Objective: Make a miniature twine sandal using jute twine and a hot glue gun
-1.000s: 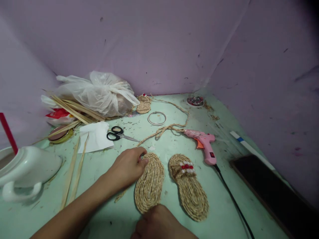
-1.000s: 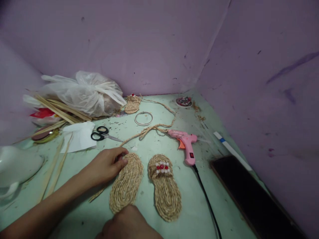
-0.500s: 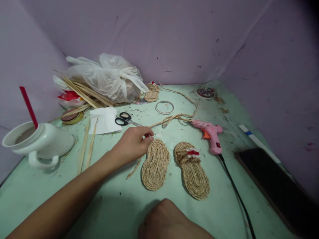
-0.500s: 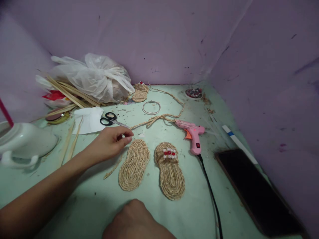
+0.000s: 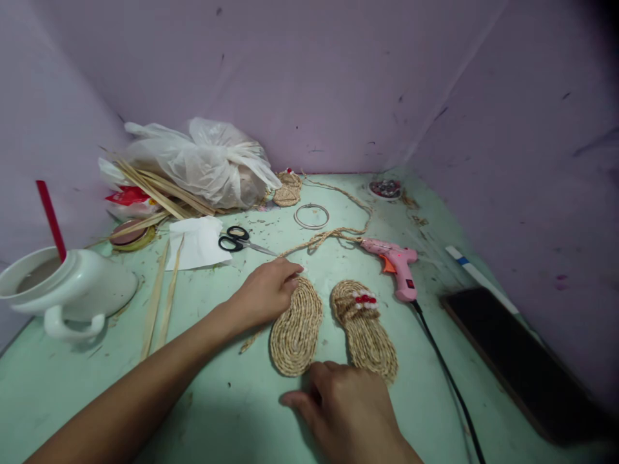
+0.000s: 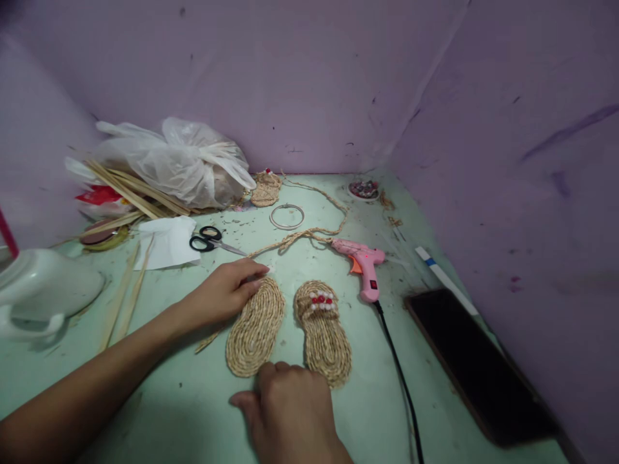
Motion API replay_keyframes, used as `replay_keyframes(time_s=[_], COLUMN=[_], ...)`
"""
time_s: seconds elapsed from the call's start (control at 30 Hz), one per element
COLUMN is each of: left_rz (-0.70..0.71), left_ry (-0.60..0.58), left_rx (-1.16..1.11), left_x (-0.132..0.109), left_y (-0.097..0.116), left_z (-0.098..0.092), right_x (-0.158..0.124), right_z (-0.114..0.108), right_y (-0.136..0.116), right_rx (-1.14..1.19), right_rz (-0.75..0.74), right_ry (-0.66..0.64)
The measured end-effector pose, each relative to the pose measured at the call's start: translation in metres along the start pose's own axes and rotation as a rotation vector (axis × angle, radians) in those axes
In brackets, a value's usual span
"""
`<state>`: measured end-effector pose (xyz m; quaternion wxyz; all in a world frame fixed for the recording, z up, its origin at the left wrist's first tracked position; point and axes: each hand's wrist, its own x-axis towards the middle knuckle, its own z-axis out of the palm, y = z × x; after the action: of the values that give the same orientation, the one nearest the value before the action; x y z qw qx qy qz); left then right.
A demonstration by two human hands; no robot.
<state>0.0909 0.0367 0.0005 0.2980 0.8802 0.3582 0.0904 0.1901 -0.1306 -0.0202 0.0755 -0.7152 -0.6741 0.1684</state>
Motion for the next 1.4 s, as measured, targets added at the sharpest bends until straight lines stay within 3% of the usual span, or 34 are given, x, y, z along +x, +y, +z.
replay_keyframes(time_s=[0.2,0.4,0.53,0.67,0.73,0.8,0.93,1.1,1.27,1.4], left_rz=[-0.065,-0.111,-0.129,-0.239,-0.3,-0.35,-0.419,-0.355,-0.377,-0.398], left_ry=[0.038,0.043,0.041,-0.165,-0.257,-0.271,-0.121,0.018,0.019,-0.065], left_rx=[-0.049,-0.101,-0.009,0.163,0.226,0.259,0.338,0.451,0.485,0.482], left_x=[0.002,0.001,-0.012,-0.037,-0.051,-0.065,-0.083,-0.076,-0.069,-0.087], left_y=[-0.001,0.001,0.01,0.023,0.029,0.035,0.05,0.067,0.074,0.066], left_z=[0.0,-0.001,-0.014,-0.025,-0.022,-0.011,0.023,0.051,0.048,0.029], right_x=[0.005,-0.009,-0.025,-0.031,-0.029,-0.025,-0.022,-0.021,-0.022,-0.024], right_z=[-0.006,-0.013,-0.027,-0.039,-0.038,-0.035,-0.027,-0.019,-0.015,-0.015], right_y=[-0.003,0.004,0.032,0.071,0.082,0.085,0.076,0.07,0.072,0.072], right_rx=[0.038,0.058,0.145,0.156,0.149,0.159,0.152,0.098,0.07,0.088], right_rz=[0.075,0.029,0.044,0.206,0.273,0.306,0.343,0.274,0.193,0.183], right_ry=[-0.022,0.069,0.164,0.392,0.431,0.401,0.324,0.391,0.424,0.414])
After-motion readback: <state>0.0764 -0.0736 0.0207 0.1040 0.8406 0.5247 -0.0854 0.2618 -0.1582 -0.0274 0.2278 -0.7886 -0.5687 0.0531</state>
